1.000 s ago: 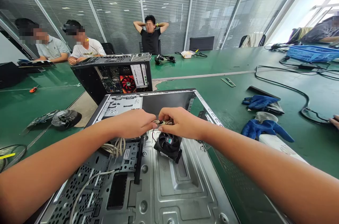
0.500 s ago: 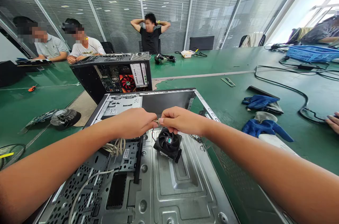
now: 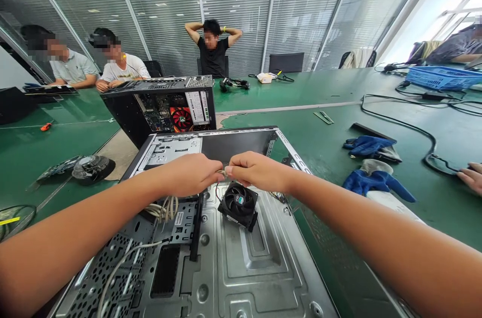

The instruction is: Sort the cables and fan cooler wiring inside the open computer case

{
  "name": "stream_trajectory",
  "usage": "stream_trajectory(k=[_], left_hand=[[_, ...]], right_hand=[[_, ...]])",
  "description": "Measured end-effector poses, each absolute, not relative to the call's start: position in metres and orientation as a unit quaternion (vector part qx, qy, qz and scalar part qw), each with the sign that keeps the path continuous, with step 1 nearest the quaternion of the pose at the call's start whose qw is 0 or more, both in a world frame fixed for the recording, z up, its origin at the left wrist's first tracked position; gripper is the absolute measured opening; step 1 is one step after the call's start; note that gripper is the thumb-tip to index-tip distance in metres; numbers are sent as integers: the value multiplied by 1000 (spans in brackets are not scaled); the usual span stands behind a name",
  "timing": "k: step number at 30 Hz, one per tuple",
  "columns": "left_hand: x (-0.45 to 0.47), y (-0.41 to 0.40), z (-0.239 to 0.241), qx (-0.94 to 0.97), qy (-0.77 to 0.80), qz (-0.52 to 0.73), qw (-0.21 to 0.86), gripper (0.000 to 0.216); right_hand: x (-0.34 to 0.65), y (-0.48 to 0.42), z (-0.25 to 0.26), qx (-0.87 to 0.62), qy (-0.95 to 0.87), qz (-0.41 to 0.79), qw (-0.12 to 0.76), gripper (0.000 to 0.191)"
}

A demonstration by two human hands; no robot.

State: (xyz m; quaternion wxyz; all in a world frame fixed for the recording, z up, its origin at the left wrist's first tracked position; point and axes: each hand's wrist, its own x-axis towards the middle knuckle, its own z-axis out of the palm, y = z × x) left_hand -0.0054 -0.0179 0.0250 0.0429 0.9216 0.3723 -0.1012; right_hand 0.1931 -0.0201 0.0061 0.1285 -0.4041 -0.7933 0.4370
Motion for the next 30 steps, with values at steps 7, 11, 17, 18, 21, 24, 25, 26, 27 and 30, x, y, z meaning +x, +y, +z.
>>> stream_trajectory(k=[7,11,17,18,21,24,25,26,27,30], left_hand=[[-6,-19,26,923,368,-99,54,44],[-6,-18,26,924,367,-92,55,40],[-4,-20,28,926,364,-88,49,40],[-4,-20,28,926,364,-88,49,40],[-4,-21,28,927,362,-90,48,39],[-5,-20,26,927,364,-86,31,38],[-5,-20,26,927,365,-84,24,38],[-5,-20,26,927,365,-83,19,38],[-5,-19,25,927,365,-82,16,38],[-5,-19,25,929,361,-84,18,40]], right_hand=[[193,-20,2,-410,-801,418,126,26],[192,-20,1,-407,-801,418,132,22],[193,-19,5,-390,-797,448,114,30],[193,-19,5,-386,-796,453,113,30],[193,-19,5,-383,-798,452,110,31],[193,-20,4,-406,-794,437,114,29],[193,-21,4,-413,-792,433,118,28],[193,-21,4,-417,-791,430,121,28],[193,-21,5,-417,-792,428,124,28],[195,-21,5,-407,-798,427,125,31]])
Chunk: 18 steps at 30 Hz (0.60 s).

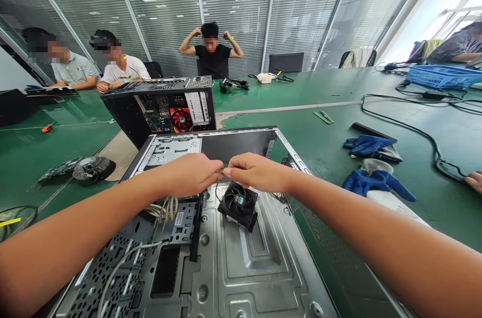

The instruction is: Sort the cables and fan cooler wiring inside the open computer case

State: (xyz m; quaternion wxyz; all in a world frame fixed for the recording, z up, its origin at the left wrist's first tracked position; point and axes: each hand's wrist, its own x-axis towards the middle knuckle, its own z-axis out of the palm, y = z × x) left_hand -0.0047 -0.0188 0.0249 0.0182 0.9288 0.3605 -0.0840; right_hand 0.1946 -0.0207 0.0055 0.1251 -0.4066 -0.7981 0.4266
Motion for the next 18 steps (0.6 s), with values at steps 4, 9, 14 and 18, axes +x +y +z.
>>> stream_trajectory(k=[4,9,14,18], left_hand=[[-4,-19,25,934,347,-83,26,41],[-3,-19,25,932,352,-84,32,40],[-4,-19,25,928,364,-82,14,38],[-4,-18,25,929,358,-87,12,37]], right_hand=[[196,-19,7,-386,-789,460,127,39],[196,-20,7,-394,-788,457,122,38],[195,-21,5,-421,-782,441,126,29],[196,-21,7,-406,-786,450,119,28]])
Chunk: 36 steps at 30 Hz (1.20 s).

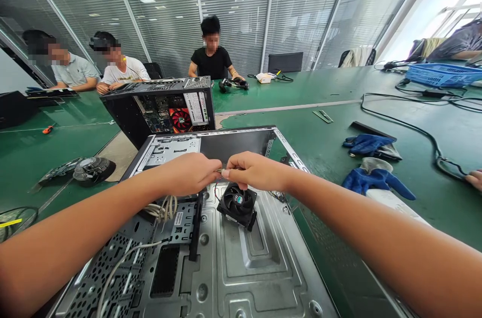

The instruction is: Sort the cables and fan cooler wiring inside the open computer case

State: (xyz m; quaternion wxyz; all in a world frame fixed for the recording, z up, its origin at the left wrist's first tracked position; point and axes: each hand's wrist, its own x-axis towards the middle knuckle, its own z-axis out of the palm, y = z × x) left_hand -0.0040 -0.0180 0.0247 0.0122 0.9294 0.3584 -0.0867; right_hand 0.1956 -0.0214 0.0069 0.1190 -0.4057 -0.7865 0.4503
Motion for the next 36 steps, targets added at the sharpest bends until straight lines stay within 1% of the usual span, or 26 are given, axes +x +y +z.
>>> stream_trajectory(k=[4,10,13,16,19,22,28,34,36], left_hand=[[-3,-19,25,929,360,-87,15,37],[-3,-20,25,929,359,-85,22,38],[-3,-18,24,929,359,-88,14,40],[-4,-17,24,926,368,-90,6,41],[-4,-16,24,927,364,-89,3,41],[-4,-16,24,930,356,-93,5,39],[-3,-17,22,930,356,-93,15,41],[-3,-17,23,928,362,-89,12,40],[-4,-16,24,927,364,-88,19,42]], right_hand=[[196,-21,10,-395,-786,461,118,30],[196,-20,8,-395,-748,518,125,39],[195,-21,7,-412,-755,496,120,36],[194,-21,6,-425,-756,480,133,29],[193,-20,5,-426,-754,480,138,30],[194,-20,6,-418,-762,479,124,30],[196,-21,8,-398,-755,509,108,39],[195,-21,6,-420,-741,510,116,32],[195,-20,6,-421,-743,505,122,32]])
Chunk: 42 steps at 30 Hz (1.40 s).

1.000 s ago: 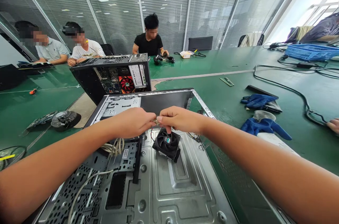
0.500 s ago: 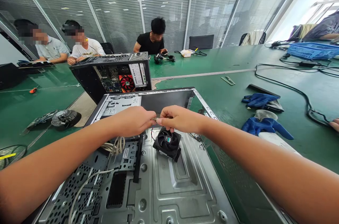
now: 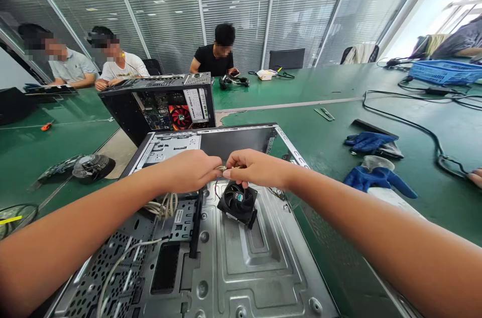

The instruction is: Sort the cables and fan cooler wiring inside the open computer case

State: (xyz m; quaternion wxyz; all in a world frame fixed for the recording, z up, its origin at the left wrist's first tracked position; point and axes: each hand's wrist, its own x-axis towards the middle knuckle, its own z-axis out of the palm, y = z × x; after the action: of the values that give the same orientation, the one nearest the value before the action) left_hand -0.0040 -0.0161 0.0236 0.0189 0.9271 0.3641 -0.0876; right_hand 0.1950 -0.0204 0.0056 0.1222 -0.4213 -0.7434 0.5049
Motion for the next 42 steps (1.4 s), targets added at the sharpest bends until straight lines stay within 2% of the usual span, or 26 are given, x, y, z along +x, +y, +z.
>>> stream_trajectory(k=[8,16,22,30,42], left_hand=[[-6,-13,22,929,364,-64,21,42],[-7,-12,19,932,360,-47,7,39],[-6,-15,20,933,354,-54,16,39],[-6,-13,21,925,374,-58,18,42],[-6,-13,21,931,359,-56,19,37]], right_hand=[[197,-19,6,-439,-743,483,148,31],[197,-20,8,-414,-715,537,169,33],[195,-19,8,-409,-689,576,159,39],[195,-21,6,-443,-707,526,165,32],[195,-20,8,-415,-701,558,155,35]])
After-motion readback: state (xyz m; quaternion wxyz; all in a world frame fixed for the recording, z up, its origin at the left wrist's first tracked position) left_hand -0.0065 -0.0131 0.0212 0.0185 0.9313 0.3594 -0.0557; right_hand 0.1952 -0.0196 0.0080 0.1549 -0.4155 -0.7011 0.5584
